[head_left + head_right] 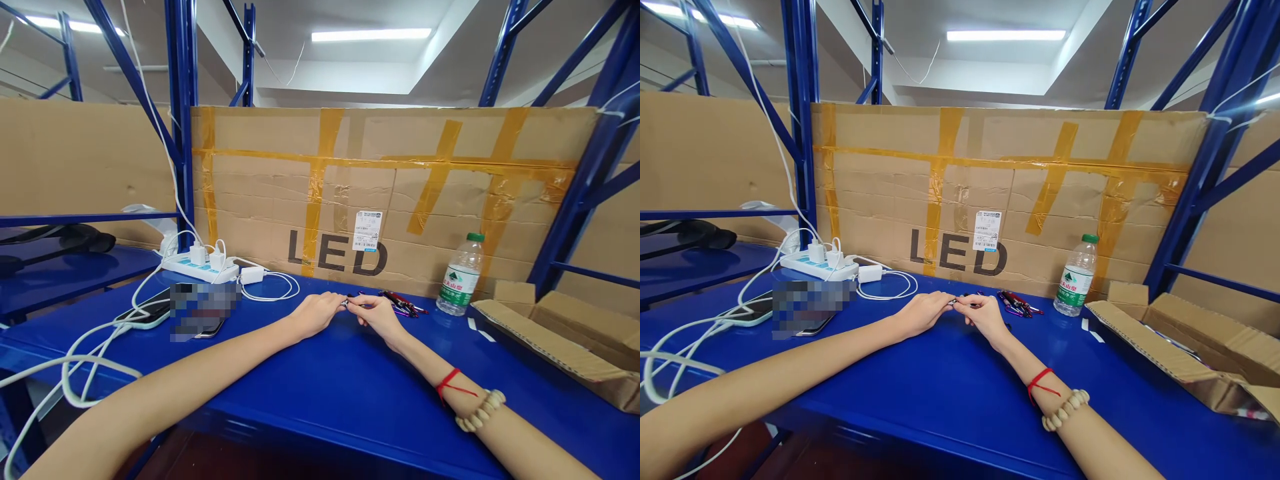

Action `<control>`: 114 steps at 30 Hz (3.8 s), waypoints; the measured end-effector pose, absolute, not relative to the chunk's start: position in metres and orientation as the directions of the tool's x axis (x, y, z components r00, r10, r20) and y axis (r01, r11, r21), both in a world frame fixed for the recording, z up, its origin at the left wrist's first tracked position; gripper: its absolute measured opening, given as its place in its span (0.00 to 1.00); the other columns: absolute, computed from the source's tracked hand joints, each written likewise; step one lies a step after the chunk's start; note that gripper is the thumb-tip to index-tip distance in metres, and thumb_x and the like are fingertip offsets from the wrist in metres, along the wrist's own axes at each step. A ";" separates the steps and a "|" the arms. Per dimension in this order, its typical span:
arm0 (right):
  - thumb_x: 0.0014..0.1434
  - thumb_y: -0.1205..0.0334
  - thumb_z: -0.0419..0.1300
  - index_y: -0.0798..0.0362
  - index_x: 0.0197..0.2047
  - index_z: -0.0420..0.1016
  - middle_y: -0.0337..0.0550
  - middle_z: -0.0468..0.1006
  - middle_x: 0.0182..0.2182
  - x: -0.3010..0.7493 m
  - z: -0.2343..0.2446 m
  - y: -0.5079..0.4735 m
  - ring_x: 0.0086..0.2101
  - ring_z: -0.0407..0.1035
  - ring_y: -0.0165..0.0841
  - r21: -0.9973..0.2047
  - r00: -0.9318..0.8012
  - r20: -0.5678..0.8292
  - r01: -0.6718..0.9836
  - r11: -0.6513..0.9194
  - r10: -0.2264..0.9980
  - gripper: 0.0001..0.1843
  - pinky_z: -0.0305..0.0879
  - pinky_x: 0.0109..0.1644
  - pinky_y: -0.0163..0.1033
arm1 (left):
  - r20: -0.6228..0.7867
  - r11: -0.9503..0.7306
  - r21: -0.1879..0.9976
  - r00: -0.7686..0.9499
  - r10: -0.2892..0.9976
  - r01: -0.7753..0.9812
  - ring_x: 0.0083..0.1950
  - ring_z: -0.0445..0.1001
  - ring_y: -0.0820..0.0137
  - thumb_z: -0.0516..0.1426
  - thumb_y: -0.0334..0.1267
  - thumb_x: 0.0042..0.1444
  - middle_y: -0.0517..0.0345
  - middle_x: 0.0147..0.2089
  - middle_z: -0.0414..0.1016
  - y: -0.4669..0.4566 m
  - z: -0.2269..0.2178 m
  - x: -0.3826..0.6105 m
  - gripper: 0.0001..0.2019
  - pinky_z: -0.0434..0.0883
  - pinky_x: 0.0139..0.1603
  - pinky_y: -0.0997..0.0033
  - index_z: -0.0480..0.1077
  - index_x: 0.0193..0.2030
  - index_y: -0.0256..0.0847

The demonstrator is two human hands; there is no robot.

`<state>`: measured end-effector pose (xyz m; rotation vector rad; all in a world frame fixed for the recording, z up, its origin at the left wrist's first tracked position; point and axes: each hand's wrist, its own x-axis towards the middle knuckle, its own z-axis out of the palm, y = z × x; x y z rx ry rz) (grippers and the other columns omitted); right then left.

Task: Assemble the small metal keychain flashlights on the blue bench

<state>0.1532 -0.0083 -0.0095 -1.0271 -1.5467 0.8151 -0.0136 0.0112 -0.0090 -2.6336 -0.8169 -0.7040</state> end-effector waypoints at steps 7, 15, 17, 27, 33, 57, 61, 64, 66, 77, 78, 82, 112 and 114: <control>0.36 0.49 0.64 0.58 0.21 0.72 0.39 0.68 0.23 0.154 -0.009 -0.011 0.15 0.57 0.20 -0.847 -0.141 0.455 0.236 0.476 0.879 0.18 0.52 0.16 0.30 | 0.535 -0.816 -0.149 0.739 0.409 0.559 0.43 0.69 0.68 0.40 0.37 0.61 0.52 0.43 0.70 0.011 -0.009 -0.015 0.12 0.67 0.40 0.70 0.59 0.47 0.38; 0.37 0.45 0.62 0.57 0.18 0.70 0.39 0.68 0.23 0.149 -0.002 -0.016 0.15 0.58 0.20 -0.834 -0.136 0.449 0.291 0.469 0.883 0.20 0.52 0.15 0.29 | 0.514 -0.800 -0.167 0.744 0.428 0.576 0.41 0.69 0.68 0.39 0.37 0.62 0.52 0.39 0.70 0.010 -0.008 -0.014 0.12 0.67 0.38 0.70 0.60 0.42 0.38; 0.37 0.45 0.62 0.57 0.18 0.69 0.37 0.67 0.21 0.149 -0.003 -0.015 0.15 0.58 0.21 -0.843 -0.124 0.429 0.299 0.446 0.895 0.21 0.51 0.15 0.29 | 0.511 -0.785 -0.194 0.744 0.431 0.588 0.39 0.69 0.68 0.39 0.37 0.62 0.52 0.37 0.70 0.011 -0.008 -0.013 0.12 0.67 0.37 0.70 0.60 0.39 0.37; 0.41 0.42 0.58 0.56 0.17 0.66 0.33 0.63 0.12 0.146 -0.006 -0.014 0.14 0.54 0.20 -0.944 -0.070 0.254 0.198 0.263 0.965 0.23 0.50 0.16 0.27 | 0.585 -0.762 -0.243 0.718 0.378 0.600 0.39 0.68 0.67 0.38 0.37 0.62 0.51 0.38 0.70 0.010 -0.007 -0.010 0.13 0.67 0.38 0.68 0.59 0.45 0.37; 0.42 0.41 0.57 0.55 0.17 0.63 0.31 0.60 0.11 0.144 -0.007 -0.013 0.14 0.56 0.21 -0.944 -0.052 0.273 0.176 0.278 0.961 0.24 0.50 0.15 0.27 | 0.555 -0.761 -0.119 0.678 0.482 0.638 0.42 0.69 0.69 0.41 0.38 0.61 0.55 0.41 0.71 0.012 -0.004 -0.010 0.11 0.66 0.41 0.71 0.61 0.44 0.41; 0.38 0.52 0.63 0.59 0.24 0.73 0.39 0.70 0.20 0.163 -0.001 -0.013 0.18 0.63 0.23 -0.874 -0.211 0.335 0.294 0.386 0.918 0.17 0.58 0.16 0.27 | 0.435 -0.856 0.195 0.740 0.512 0.478 0.39 0.68 0.71 0.40 0.36 0.61 0.57 0.38 0.68 0.011 -0.007 -0.011 0.11 0.65 0.39 0.73 0.60 0.37 0.40; 0.38 0.52 0.64 0.59 0.23 0.72 0.38 0.69 0.18 0.162 -0.001 -0.014 0.18 0.63 0.24 -0.870 -0.194 0.342 0.306 0.387 0.920 0.16 0.58 0.15 0.26 | 0.501 -0.873 0.109 0.732 0.461 0.475 0.41 0.68 0.69 0.41 0.34 0.61 0.55 0.40 0.69 0.011 -0.009 -0.012 0.10 0.65 0.40 0.72 0.61 0.39 0.39; 0.38 0.52 0.64 0.59 0.22 0.72 0.37 0.68 0.16 0.162 -0.002 -0.014 0.18 0.63 0.23 -0.888 -0.182 0.295 0.311 0.340 0.938 0.16 0.60 0.16 0.26 | 0.527 -0.873 0.023 0.736 0.425 0.487 0.41 0.68 0.69 0.42 0.34 0.60 0.55 0.40 0.69 0.012 -0.010 -0.012 0.09 0.65 0.41 0.71 0.62 0.40 0.39; 0.38 0.52 0.64 0.58 0.22 0.71 0.37 0.68 0.15 0.161 -0.002 -0.016 0.18 0.63 0.23 -0.911 -0.165 0.253 0.291 0.292 0.953 0.16 0.62 0.17 0.27 | 0.543 -0.866 -0.027 0.735 0.406 0.499 0.40 0.67 0.69 0.42 0.34 0.60 0.55 0.39 0.69 0.014 -0.011 -0.011 0.09 0.65 0.41 0.71 0.62 0.41 0.38; 0.33 0.51 0.67 0.58 0.22 0.70 0.38 0.68 0.22 0.156 0.001 -0.018 0.19 0.63 0.22 -0.994 -0.108 0.034 0.099 0.045 0.994 0.19 0.68 0.18 0.29 | 0.614 -0.789 -0.206 0.705 0.357 0.579 0.35 0.67 0.68 0.44 0.33 0.59 0.54 0.33 0.69 0.014 -0.013 -0.010 0.11 0.66 0.38 0.69 0.63 0.43 0.36; 0.33 0.51 0.67 0.58 0.22 0.70 0.38 0.68 0.23 0.155 0.001 -0.018 0.19 0.63 0.22 -0.995 -0.105 0.018 0.093 0.028 0.994 0.19 0.68 0.18 0.29 | 0.613 -0.790 -0.204 0.705 0.357 0.578 0.35 0.67 0.68 0.44 0.33 0.59 0.55 0.33 0.69 0.014 -0.012 -0.010 0.11 0.66 0.38 0.69 0.64 0.43 0.37; 0.33 0.52 0.67 0.57 0.24 0.71 0.37 0.68 0.24 0.153 0.004 -0.022 0.20 0.62 0.20 -1.000 -0.091 0.002 0.028 0.005 0.996 0.19 0.66 0.18 0.26 | 0.627 -0.808 -0.116 0.674 0.391 0.577 0.37 0.68 0.68 0.44 0.33 0.59 0.54 0.36 0.70 0.014 -0.011 -0.009 0.10 0.67 0.39 0.69 0.64 0.43 0.38; 0.45 0.52 0.60 0.55 0.34 0.76 0.44 0.73 0.35 0.170 -0.003 -0.002 0.15 0.64 0.21 -0.702 -0.180 0.575 0.392 0.594 0.798 0.17 0.60 0.17 0.29 | 0.520 -0.780 0.259 0.598 0.610 0.570 0.29 0.69 0.73 0.41 0.36 0.60 0.64 0.27 0.68 0.010 -0.005 -0.005 0.11 0.63 0.30 0.76 0.59 0.45 0.45; 0.44 0.51 0.60 0.54 0.34 0.76 0.44 0.73 0.34 0.170 -0.004 -0.002 0.16 0.64 0.21 -0.690 -0.168 0.587 0.408 0.598 0.792 0.17 0.61 0.18 0.29 | 0.519 -0.785 0.252 0.605 0.603 0.566 0.29 0.68 0.73 0.41 0.35 0.60 0.64 0.28 0.68 0.011 -0.005 -0.005 0.10 0.63 0.30 0.76 0.59 0.44 0.45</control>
